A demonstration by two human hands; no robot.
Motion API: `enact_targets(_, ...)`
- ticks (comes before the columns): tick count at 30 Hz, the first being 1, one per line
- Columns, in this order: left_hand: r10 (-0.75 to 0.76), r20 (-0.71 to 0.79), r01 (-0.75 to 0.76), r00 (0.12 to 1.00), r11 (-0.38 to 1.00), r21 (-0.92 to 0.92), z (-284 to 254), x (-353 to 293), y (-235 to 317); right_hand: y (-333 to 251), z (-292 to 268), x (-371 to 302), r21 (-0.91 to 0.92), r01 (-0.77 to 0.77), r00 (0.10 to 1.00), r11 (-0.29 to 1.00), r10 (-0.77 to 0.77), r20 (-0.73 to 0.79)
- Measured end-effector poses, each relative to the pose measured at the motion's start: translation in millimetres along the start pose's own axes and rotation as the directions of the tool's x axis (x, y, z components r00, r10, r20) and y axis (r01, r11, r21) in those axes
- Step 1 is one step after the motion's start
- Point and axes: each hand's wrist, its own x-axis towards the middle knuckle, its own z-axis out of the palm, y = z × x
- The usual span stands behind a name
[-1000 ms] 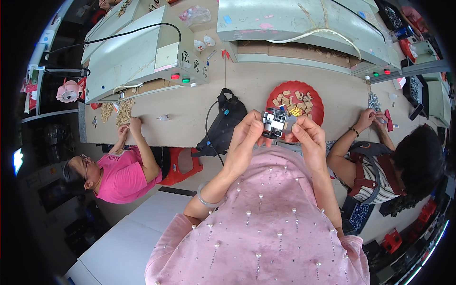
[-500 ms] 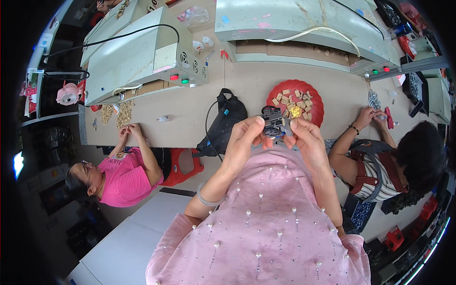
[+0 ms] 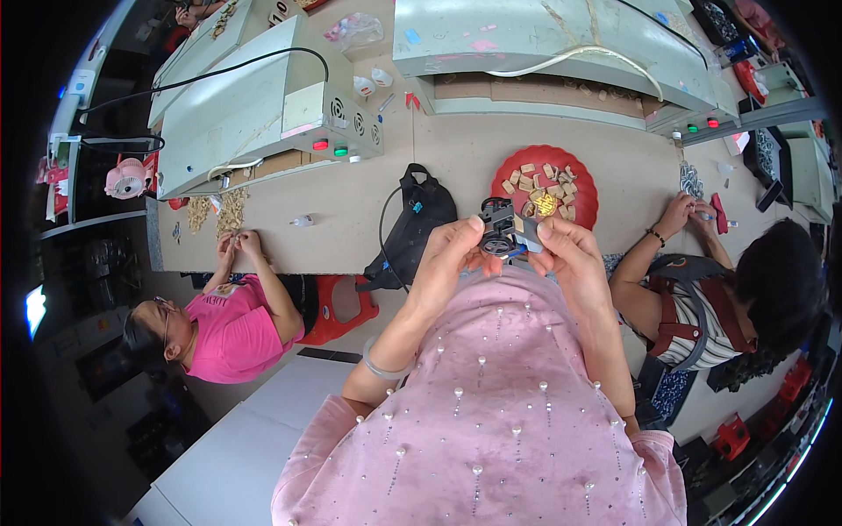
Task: The person assembles small electronic components and plastic parts by hand, taking them from trays and bins.
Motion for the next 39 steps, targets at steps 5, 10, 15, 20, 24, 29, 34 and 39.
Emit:
enact_targets(5,0.052,-0.064,-0.043,0.997,0.989,0.145,6,1,3,6,-8,2,0.334,-0.200,0.979,0.921,0.200,0.034)
enact_targets(10,0.111,-0.159,-0.003,0.981,0.830,0.558,6,2,14,8,-13,0,0.378,-0.200,0.979,0.904,0.199,0.041)
enact_targets(15,0.347,-0.027,-0.327,0.937,0.904,0.274,6,4,12,1,-6,0,0.277,-0.184,0.981,0.943,0.193,-0.005)
enact_targets(20,0.150,0.016,-0.145,0.989,0.916,0.373,3,0,15,-3,-5,-2,0.084,-0.081,0.995,0.993,0.086,-0.056)
enact_targets(24,0.014,0.028,-0.015,1.000,0.999,0.032,1,0,9,-6,0,-5,0.090,0.075,0.996,0.993,-0.072,-0.044)
enact_targets(29,-0.040,0.093,0.053,0.995,0.988,-0.144,0,3,2,-7,2,-6,-0.065,0.271,0.962,0.960,-0.273,-0.020)
enact_targets(34,-0.077,0.157,0.112,0.985,0.967,-0.228,0,3,2,-3,1,-2,-0.124,0.310,0.946,0.943,-0.319,-0.054)
enact_targets(39,-0.160,0.299,0.252,0.941,0.919,-0.302,6,0,4,-4,0,1,-0.230,0.294,0.937,0.928,-0.327,-0.122)
